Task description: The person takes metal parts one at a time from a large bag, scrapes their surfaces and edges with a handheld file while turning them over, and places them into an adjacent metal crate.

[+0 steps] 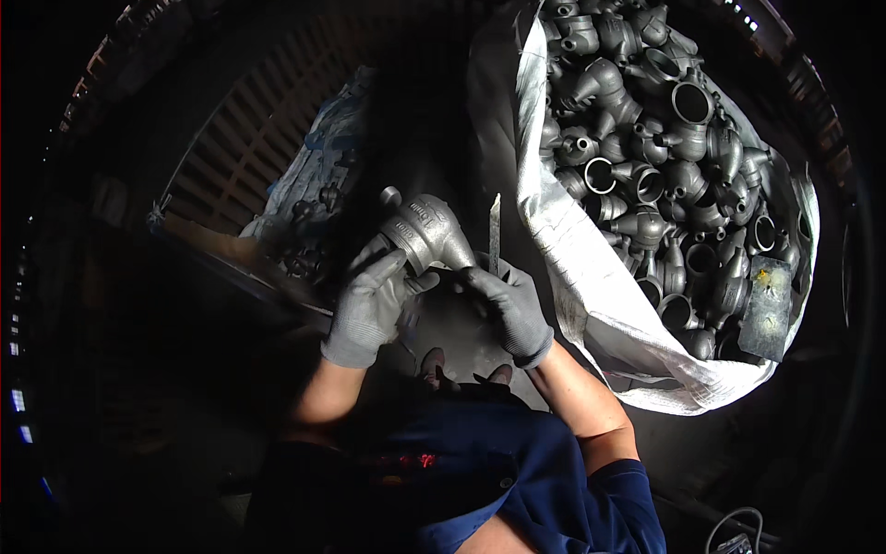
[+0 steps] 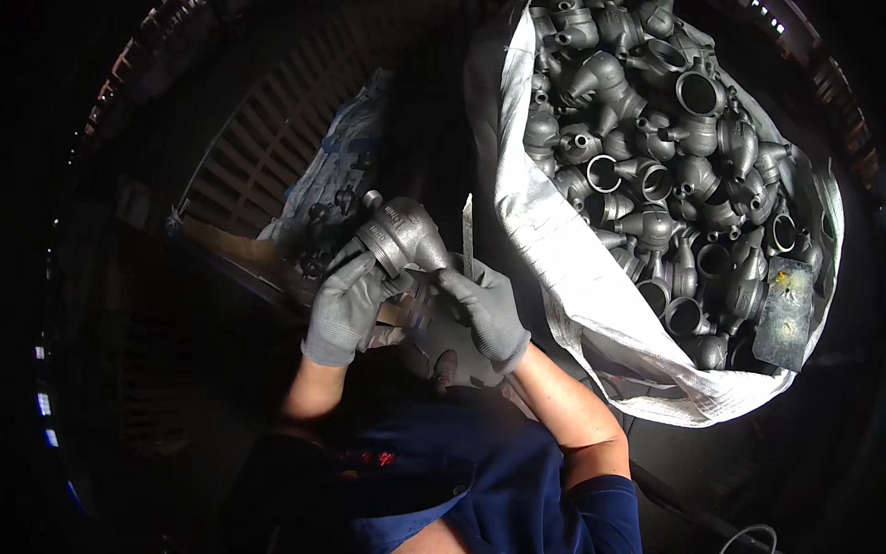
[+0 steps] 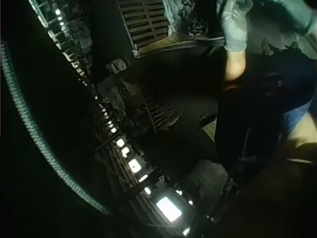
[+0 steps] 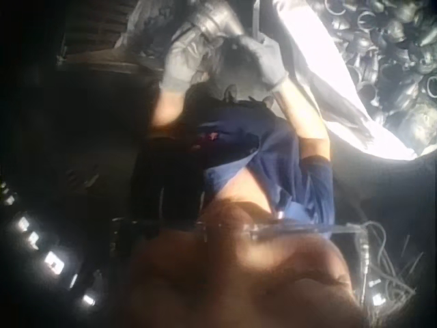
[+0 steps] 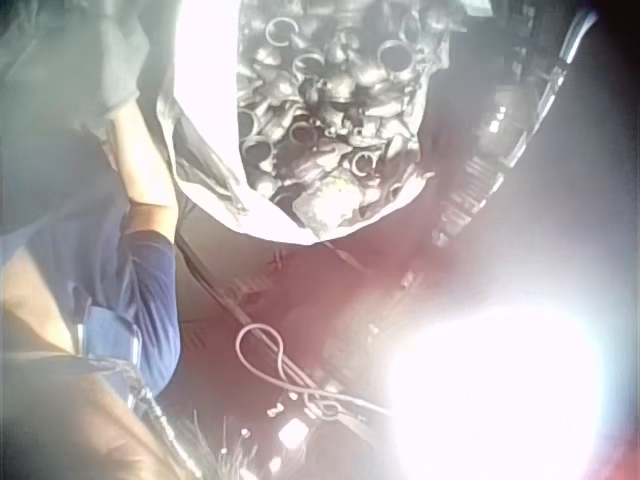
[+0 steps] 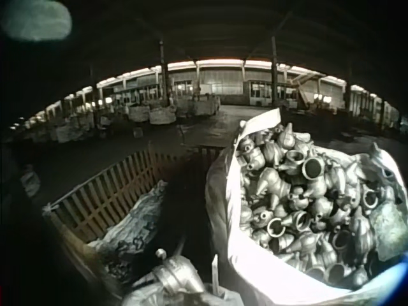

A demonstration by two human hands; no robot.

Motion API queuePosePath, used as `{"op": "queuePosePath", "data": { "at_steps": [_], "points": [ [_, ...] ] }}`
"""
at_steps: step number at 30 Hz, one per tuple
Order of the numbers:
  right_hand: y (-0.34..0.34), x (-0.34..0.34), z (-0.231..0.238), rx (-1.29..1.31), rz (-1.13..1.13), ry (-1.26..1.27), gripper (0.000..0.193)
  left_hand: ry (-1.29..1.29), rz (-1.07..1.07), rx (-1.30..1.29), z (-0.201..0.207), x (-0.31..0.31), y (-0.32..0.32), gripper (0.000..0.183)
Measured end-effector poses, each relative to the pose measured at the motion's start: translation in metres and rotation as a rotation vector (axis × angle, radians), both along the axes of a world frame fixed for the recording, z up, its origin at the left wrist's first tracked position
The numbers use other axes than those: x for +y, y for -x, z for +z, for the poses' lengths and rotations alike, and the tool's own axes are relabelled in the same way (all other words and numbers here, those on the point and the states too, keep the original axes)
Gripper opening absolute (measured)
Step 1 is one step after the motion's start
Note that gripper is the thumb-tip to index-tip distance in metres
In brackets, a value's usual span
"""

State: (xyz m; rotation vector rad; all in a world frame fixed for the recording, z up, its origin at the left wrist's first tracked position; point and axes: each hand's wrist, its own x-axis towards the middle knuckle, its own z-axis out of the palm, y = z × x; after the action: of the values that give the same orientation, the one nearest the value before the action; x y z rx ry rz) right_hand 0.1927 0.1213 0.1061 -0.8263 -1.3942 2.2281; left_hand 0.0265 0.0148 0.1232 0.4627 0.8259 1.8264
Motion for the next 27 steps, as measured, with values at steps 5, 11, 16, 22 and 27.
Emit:
{"op": "queuePosePath", "data": {
  "at_steps": [5, 11, 16, 22, 27],
  "points": [
    [0.007, -0.002, -0.023, 0.096, -0.001, 0.392, 0.018, 0.311, 0.228, 0.576, 0.009, -0.030, 0.029, 0.020],
    [0.010, -0.009, -0.027, 0.046, 0.096, 0.451, 0.019, -0.049, 0.409, 0.570, -0.068, -0.031, 0.081, 0.045],
    [0.011, -0.012, -0.032, 0.010, 0.027, 0.389, 0.032, -0.013, 0.110, -0.129, -0.080, -0.022, 0.049, 0.040],
    [0.007, -0.012, -0.032, 0.072, -0.036, 0.256, 0.049, 0.367, -0.144, -0.466, -0.087, -0.025, 0.049, 0.046],
    [0.003, -0.013, -0.023, 0.016, -0.057, 0.126, 0.044, 0.401, -0.164, -0.427, -0.085, -0.024, 0.044, 0.058]
  ]
}}
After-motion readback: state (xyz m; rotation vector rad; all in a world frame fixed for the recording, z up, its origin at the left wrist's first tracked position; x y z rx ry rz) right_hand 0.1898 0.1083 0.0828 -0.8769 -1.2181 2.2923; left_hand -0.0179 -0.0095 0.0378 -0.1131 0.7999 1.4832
